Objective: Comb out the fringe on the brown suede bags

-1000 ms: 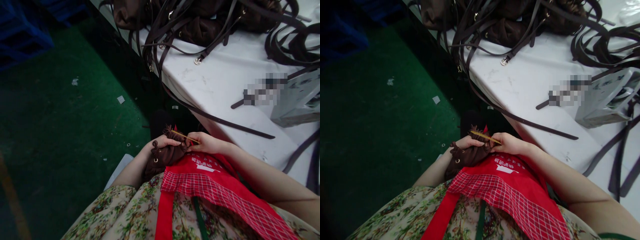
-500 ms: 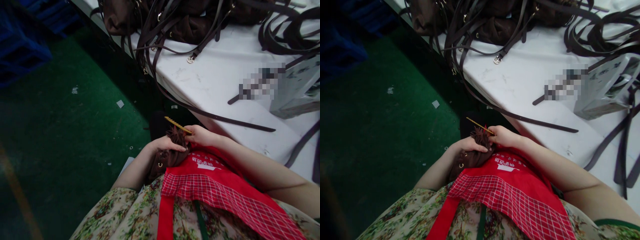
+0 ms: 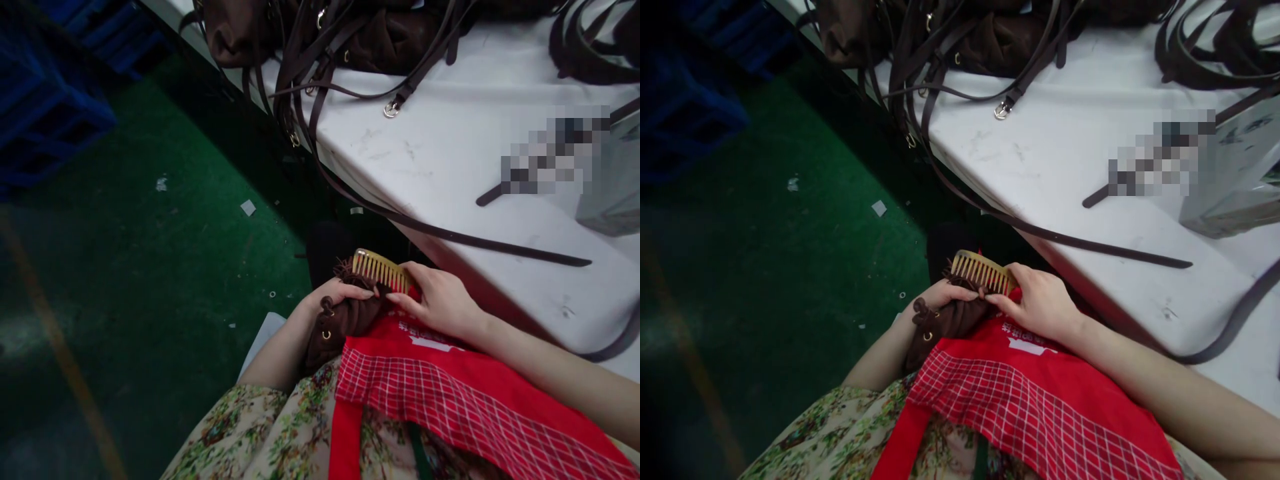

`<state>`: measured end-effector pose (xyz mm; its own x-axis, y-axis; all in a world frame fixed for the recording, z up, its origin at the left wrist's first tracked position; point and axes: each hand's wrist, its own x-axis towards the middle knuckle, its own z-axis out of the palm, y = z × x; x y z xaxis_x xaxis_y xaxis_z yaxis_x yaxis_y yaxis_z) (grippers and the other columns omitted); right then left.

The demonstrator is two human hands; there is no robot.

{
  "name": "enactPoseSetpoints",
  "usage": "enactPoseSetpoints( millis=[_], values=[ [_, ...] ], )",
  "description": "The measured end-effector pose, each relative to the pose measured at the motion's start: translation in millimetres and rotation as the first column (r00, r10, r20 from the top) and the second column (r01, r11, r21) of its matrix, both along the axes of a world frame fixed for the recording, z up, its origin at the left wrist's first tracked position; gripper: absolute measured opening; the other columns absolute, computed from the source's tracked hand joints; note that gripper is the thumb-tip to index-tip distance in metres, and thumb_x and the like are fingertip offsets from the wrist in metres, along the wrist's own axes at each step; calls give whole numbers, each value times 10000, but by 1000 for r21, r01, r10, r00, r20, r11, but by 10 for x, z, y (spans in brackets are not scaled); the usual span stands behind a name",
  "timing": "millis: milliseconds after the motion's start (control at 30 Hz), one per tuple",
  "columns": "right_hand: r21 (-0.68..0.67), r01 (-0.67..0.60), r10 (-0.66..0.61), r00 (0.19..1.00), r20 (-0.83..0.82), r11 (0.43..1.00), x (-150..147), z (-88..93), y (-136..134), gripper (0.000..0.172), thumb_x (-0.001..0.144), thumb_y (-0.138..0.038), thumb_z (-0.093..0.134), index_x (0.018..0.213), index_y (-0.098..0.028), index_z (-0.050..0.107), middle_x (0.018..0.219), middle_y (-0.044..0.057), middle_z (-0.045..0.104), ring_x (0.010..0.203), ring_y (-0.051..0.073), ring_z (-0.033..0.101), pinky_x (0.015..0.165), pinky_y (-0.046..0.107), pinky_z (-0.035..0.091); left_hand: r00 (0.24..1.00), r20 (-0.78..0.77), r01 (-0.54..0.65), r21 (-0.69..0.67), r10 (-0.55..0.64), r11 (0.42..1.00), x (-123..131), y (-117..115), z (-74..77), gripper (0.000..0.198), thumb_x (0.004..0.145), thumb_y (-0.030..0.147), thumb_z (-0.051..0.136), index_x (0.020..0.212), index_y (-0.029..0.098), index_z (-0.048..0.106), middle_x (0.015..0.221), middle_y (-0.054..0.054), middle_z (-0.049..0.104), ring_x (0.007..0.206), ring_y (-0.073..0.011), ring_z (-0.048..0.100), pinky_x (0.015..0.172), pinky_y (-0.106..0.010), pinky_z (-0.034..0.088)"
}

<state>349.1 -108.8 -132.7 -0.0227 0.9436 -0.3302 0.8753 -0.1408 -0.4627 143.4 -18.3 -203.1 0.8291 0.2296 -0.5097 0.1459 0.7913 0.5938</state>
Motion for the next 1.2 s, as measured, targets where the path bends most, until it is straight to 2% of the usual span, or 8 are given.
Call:
enactPoseSetpoints(
  millis=[167, 333, 400, 533, 700, 867, 1000, 1200],
  values=[
    [67, -28, 30, 999, -20, 997, -80, -94, -47, 300, 941, -449, 429, 948, -187, 574, 852, 45, 657, 758, 177, 618, 677, 272, 420, 1000, 7, 5, -9, -5, 1000, -24, 0, -139, 276, 660, 318, 783, 833, 112, 721, 956, -82, 709, 990, -226, 626, 1007, -352, 409],
    [113, -393, 364, 907, 212, 913, -107, -100, -61, 202, 945, -228, 410, 1037, -181, 583, 892, 70, 634, 744, 178, 597, 603, 276, 367, 994, -106, 53, 111, -41, 992, -95, 8, -290, 366, 580, 377, 819, 849, 140, 741, 958, -68, 726, 1021, -253, 620, 1027, -381, 399],
    [66, -428, 400, 881, 254, 901, -125, -93, -68, 201, 944, -212, 413, 1067, -182, 569, 888, 65, 636, 750, 183, 605, 601, 283, 358, 997, -48, 60, 95, -56, 994, -87, 2, -279, 358, 605, 377, 803, 857, 132, 739, 946, -77, 724, 1003, -254, 625, 1018, -385, 405],
    [-42, -405, 406, 894, 189, 913, -163, -119, -30, 170, 962, -251, 403, 988, -183, 556, 842, 45, 645, 736, 176, 624, 606, 279, 360, 988, 136, 70, 42, -76, 997, -24, -22, -139, 275, 718, 332, 727, 877, 108, 726, 929, -90, 702, 973, -224, 623, 997, -347, 406],
    [-190, -359, 386, 913, 133, 914, -201, -189, 103, 150, 935, -175, 402, 976, -183, 546, 866, 54, 674, 749, 187, 649, 602, 278, 373, 967, 234, 81, 81, -98, 993, 21, -74, -19, 248, 777, 337, 663, 854, 102, 685, 874, -85, 653, 899, -202, 593, 943, -338, 407],
    [-236, -288, 331, 929, 167, 928, -264, -306, 201, 152, 944, -220, 385, 979, -189, 530, 856, 72, 692, 737, 212, 664, 565, 272, 370, 981, 184, 40, 141, -66, 989, 103, -153, -23, 379, 880, 446, 517, 652, 144, 534, 704, -39, 554, 727, -153, 526, 836, -325, 418],
    [-258, -228, 282, 939, 196, 939, -312, -439, 241, 156, 938, -262, 412, 1036, -193, 511, 843, 82, 697, 709, 226, 670, 553, 270, 375, 976, 162, 99, 276, -147, 956, 188, -199, -19, 454, 915, 475, 445, 581, 166, 444, 599, 0, 475, 594, -112, 449, 707, -291, 409],
    [-270, -158, 198, 972, 128, 950, -303, -552, 259, 207, 918, -299, 445, 1077, -187, 518, 863, 89, 685, 746, 225, 664, 597, 281, 410, 948, 155, 193, 412, -277, 890, 261, -218, -35, 469, 908, 500, 433, 576, 170, 464, 597, 0, 482, 587, -109, 443, 677, -280, 414]
  ],
)
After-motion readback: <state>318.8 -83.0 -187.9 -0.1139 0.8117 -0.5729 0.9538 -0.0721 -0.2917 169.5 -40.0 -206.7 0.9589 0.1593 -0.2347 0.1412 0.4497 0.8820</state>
